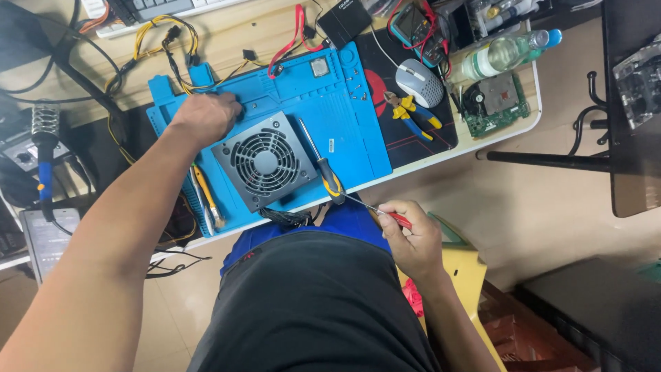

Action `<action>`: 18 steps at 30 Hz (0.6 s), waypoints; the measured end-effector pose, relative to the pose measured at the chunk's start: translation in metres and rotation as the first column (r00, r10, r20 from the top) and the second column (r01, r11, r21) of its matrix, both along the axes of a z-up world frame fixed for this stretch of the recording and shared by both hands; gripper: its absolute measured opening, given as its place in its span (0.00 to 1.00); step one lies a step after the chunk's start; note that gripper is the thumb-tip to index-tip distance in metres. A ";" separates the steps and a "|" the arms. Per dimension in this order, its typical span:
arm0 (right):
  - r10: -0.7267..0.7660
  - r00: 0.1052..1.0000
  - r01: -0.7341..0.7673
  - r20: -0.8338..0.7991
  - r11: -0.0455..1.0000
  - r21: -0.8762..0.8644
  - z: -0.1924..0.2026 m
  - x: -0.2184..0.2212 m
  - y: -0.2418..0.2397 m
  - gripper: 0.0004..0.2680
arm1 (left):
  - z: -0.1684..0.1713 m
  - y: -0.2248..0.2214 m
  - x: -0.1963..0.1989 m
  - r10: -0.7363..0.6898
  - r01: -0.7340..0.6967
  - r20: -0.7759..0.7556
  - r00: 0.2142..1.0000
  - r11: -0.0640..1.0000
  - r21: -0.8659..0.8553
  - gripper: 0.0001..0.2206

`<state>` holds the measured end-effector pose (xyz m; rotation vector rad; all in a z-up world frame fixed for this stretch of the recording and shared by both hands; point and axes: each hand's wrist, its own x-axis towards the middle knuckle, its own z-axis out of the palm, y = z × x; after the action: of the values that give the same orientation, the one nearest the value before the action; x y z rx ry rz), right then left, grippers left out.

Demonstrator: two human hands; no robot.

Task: Securing the metal casing of a computer power supply unit with screws and then wiping it down with a red cloth.

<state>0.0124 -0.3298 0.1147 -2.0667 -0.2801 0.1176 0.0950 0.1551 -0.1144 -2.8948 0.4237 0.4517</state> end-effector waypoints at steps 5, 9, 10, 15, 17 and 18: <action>0.025 1.000 -0.025 0.004 1.000 0.013 0.002 0.005 0.001 0.03 | 0.011 -0.002 0.001 0.056 -0.057 -0.009 0.998 0.997 -0.054 0.06; 0.037 0.999 -0.037 -0.005 0.999 0.017 0.002 0.009 0.002 0.03 | 0.020 -0.001 -0.001 0.164 -0.151 0.062 0.985 0.972 -0.178 0.07; 0.041 0.999 -0.041 -0.009 0.999 0.019 0.001 0.010 0.002 0.03 | 0.018 0.001 -0.002 0.169 -0.156 0.059 0.984 0.972 -0.176 0.07; 0.088 0.985 -0.110 -0.151 0.984 -0.143 0.008 0.009 0.001 0.08 | 0.070 -0.010 -0.010 0.582 -0.509 -0.146 0.800 0.529 -0.679 0.05; 0.092 0.980 -0.115 -0.176 0.985 -0.127 0.011 0.011 0.006 0.08 | 0.086 -0.013 -0.031 0.648 -0.466 -0.105 0.754 0.415 -0.781 0.04; 0.087 0.976 -0.111 -0.197 0.987 -0.114 0.012 0.012 0.009 0.07 | 0.093 -0.015 -0.041 0.705 -0.393 -0.073 0.705 0.303 -0.868 0.04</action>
<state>0.0248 -0.3211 0.1271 -2.1459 -0.2621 0.4022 0.0541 0.1399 -0.0210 -3.9303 -0.7434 -0.3359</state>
